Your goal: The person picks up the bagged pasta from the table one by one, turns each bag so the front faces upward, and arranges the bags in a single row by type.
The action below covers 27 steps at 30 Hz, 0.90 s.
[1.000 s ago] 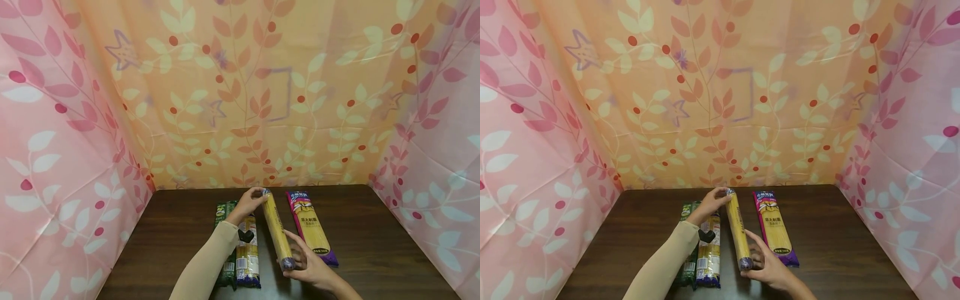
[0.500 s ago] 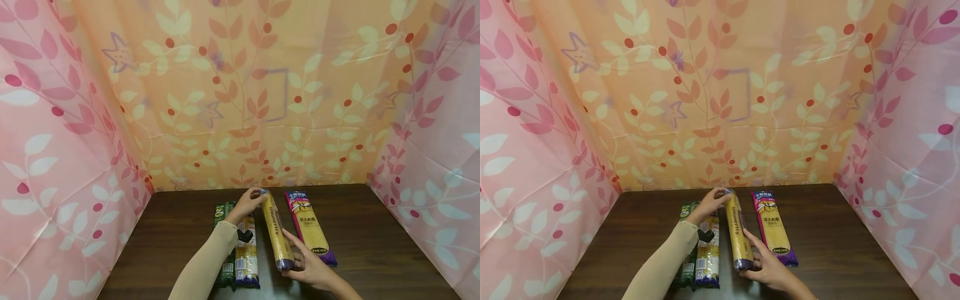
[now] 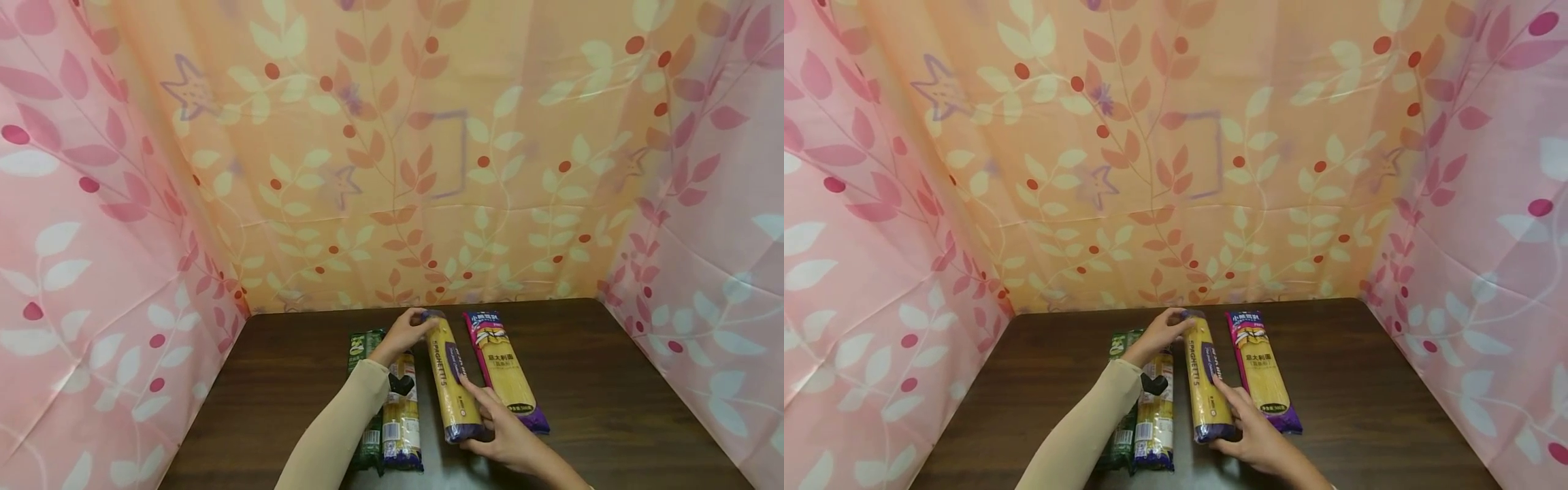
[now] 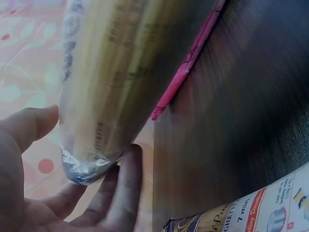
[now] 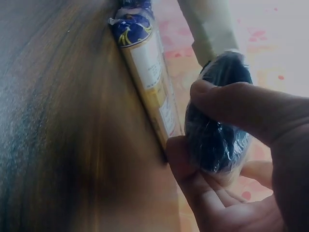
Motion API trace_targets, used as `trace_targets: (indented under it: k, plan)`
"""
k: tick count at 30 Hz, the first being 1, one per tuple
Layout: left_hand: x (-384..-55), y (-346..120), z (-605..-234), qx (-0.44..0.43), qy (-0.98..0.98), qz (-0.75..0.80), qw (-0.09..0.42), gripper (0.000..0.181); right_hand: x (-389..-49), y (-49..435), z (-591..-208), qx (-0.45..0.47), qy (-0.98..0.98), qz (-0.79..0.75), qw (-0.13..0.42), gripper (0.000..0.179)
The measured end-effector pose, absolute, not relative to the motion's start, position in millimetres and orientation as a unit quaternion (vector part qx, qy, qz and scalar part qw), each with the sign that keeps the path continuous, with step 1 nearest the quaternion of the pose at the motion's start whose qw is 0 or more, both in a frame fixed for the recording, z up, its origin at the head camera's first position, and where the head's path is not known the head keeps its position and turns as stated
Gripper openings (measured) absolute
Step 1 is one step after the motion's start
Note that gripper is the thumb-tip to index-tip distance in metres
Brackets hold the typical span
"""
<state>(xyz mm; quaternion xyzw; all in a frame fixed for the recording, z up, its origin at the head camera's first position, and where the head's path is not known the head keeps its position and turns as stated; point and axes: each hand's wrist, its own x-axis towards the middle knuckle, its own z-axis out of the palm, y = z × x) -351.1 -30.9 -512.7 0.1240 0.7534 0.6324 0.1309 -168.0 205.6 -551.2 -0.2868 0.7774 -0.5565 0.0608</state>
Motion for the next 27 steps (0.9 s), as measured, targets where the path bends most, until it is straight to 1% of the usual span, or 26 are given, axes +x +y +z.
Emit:
trace_targets:
  k: [6, 10, 19, 27]
  plan:
    - [-355, -29, -517, 0.120, 0.755, 0.633, 0.123, 0.064, -168, 204, -550, -0.275, 0.822, -0.499, 0.019, 0.107]
    - [-356, -28, -520, 0.112, 0.766, 0.620, 0.123, 0.061, -170, 203, -550, -0.265, 0.845, -0.465, 0.003, 0.108]
    - [-363, -22, -529, 0.116, 0.778, 0.605, 0.124, 0.054, -174, 203, -549, -0.235, 0.873, -0.427, 0.009, 0.107]
    - [-366, -20, -533, 0.109, 0.787, 0.591, 0.143, 0.055, -177, 205, -552, -0.223, 0.888, -0.401, 0.015, 0.105]
